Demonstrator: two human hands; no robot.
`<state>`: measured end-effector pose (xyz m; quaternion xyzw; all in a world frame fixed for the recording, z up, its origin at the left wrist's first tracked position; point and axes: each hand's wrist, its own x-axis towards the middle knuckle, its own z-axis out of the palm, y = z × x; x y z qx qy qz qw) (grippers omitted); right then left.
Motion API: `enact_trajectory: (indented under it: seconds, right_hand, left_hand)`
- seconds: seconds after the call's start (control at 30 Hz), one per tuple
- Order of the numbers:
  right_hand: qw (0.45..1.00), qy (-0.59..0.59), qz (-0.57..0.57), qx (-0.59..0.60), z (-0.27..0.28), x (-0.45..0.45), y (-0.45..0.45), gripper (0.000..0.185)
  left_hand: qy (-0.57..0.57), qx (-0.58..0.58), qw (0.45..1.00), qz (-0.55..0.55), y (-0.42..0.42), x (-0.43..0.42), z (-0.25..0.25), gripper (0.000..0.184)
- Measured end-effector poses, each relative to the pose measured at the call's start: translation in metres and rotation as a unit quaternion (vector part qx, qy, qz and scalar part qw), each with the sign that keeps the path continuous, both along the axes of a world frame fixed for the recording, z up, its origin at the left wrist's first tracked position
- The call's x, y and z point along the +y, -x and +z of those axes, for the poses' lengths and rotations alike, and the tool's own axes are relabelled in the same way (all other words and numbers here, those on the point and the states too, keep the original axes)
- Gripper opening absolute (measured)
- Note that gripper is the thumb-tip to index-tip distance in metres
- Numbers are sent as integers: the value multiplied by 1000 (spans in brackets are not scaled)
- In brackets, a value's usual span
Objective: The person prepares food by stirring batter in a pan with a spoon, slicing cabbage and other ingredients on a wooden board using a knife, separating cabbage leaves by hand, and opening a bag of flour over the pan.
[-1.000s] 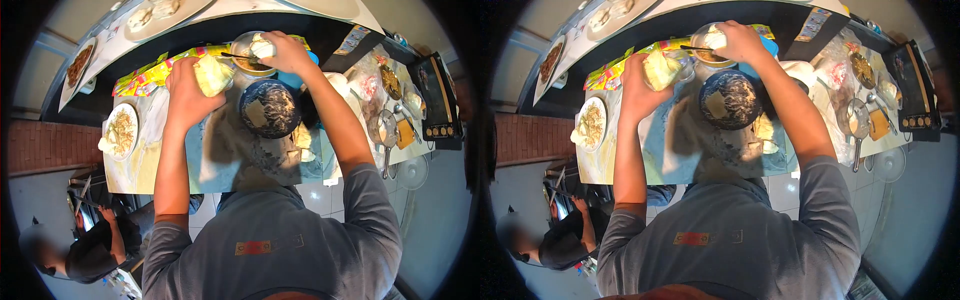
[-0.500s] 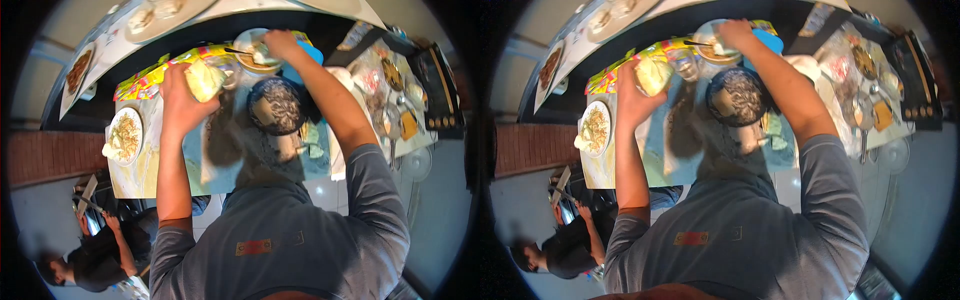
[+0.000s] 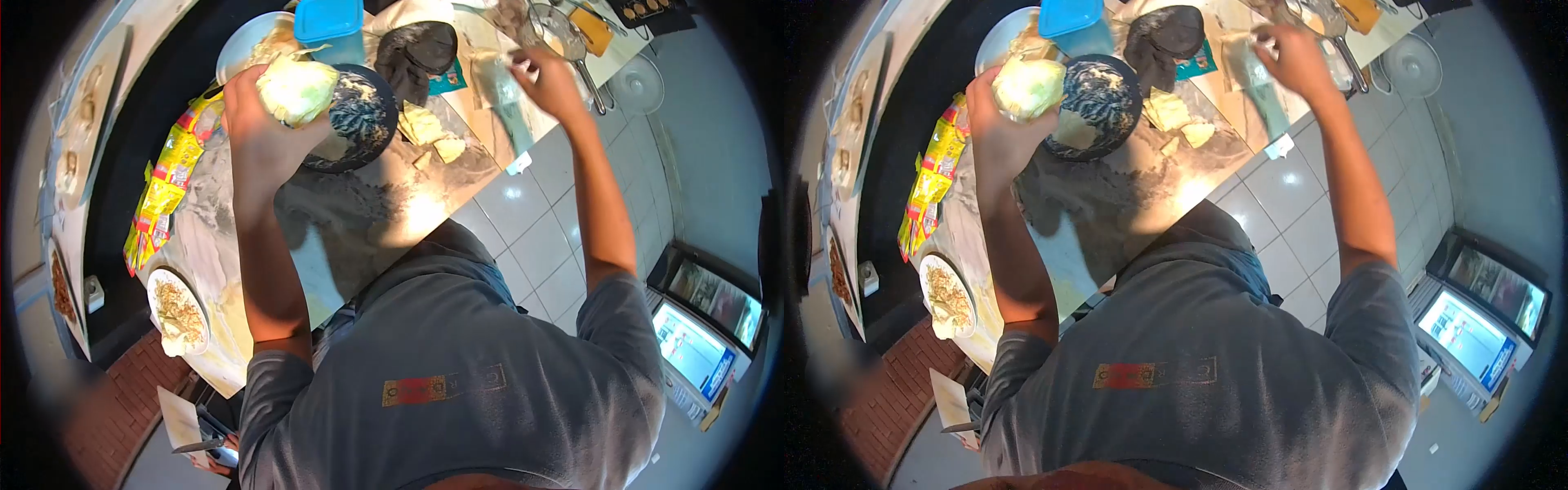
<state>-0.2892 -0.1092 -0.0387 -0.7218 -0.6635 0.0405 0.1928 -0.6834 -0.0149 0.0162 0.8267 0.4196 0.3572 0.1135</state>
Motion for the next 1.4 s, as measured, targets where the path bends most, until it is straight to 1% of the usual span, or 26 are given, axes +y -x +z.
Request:
enact_trajectory:
  seconds: [0.07,0.13,0.2,0.27,0.3,0.33,0.37,0.43,0.5,0.53,0.6,0.63,0.67,0.73,0.77,0.8,0.87,0.9,0.93,1.0,1.03,1.1,1.13,1.2,1.23,1.4]
  right_hand:
    - [992,70,25,100,-15,-31,26,40]
    - [972,8,173,157,-35,-39,51,46]
    - [963,8,226,147,-57,-36,71,54]
    - [972,39,192,127,-61,-29,96,68]
    - [981,6,173,91,-62,-25,108,74]
    - [986,4,155,56,-71,-21,117,72]
    - [986,-4,161,41,-76,-16,121,69]
    - [982,-11,186,28,-82,-12,128,66]
    - [984,-17,171,44,-88,-2,128,50]
    - [981,-19,189,46,-92,1,125,50]
    - [976,-14,213,33,-100,6,120,38]
    - [969,-21,233,84,-97,8,116,31]
    - [965,-22,247,85,-98,13,111,31]
    - [955,-47,222,192,-93,22,101,30]
    - [930,37,189,314,-91,19,93,27]
    - [928,38,196,313,-93,21,88,27]
    - [912,-52,202,353,-102,22,78,26]
    - [910,-53,225,345,-97,20,72,30]
    - [909,-54,225,346,-85,15,70,30]
    - [923,-99,244,282,-66,0,68,35]
    - [923,-100,240,282,-69,-5,68,35]
    - [935,-64,297,184,-80,-20,69,41]
    - [936,-63,294,183,-84,-27,72,41]
    - [938,-125,303,115,-89,-40,82,45]
    - [948,-61,293,108,-89,-46,85,49]
    - [957,-60,268,92,-82,-66,102,55]
  left_hand:
    - [14,2,1000,-1,-11,-3,-5,75]
    - [39,14,999,18,-20,-9,-9,77]
    - [37,26,999,20,-24,-17,-10,78]
    - [34,39,998,30,-25,-26,-10,79]
    - [35,43,998,39,-25,-31,-9,80]
    - [34,46,997,50,-26,-37,-8,80]
    - [31,46,996,64,-27,-43,-7,80]
    - [56,65,988,132,-29,-60,-4,80]
    - [60,53,982,173,-32,-80,-5,79]
    - [67,43,977,196,-34,-91,-6,79]
    - [62,45,972,221,-34,-109,-8,78]
    - [64,42,969,235,-35,-118,-10,77]
    - [67,38,966,246,-36,-125,-10,77]
    - [69,32,958,277,-40,-141,-12,77]
    - [72,26,952,296,-41,-148,-13,77]
    - [71,26,950,303,-41,-153,-16,77]
    - [89,3,949,301,-39,-162,-22,79]
    - [89,4,949,304,-40,-165,-23,79]
    - [91,5,947,308,-41,-168,-23,79]
    - [92,7,947,308,-41,-169,-23,79]
    - [94,2,947,306,-41,-168,-23,79]
    - [101,-3,949,300,-41,-168,-26,79]
    - [92,-2,952,293,-40,-167,-29,79]
    - [81,-3,955,286,-39,-163,-29,80]
    - [88,7,955,283,-40,-163,-28,79]
    - [89,25,962,256,-35,-160,-29,78]
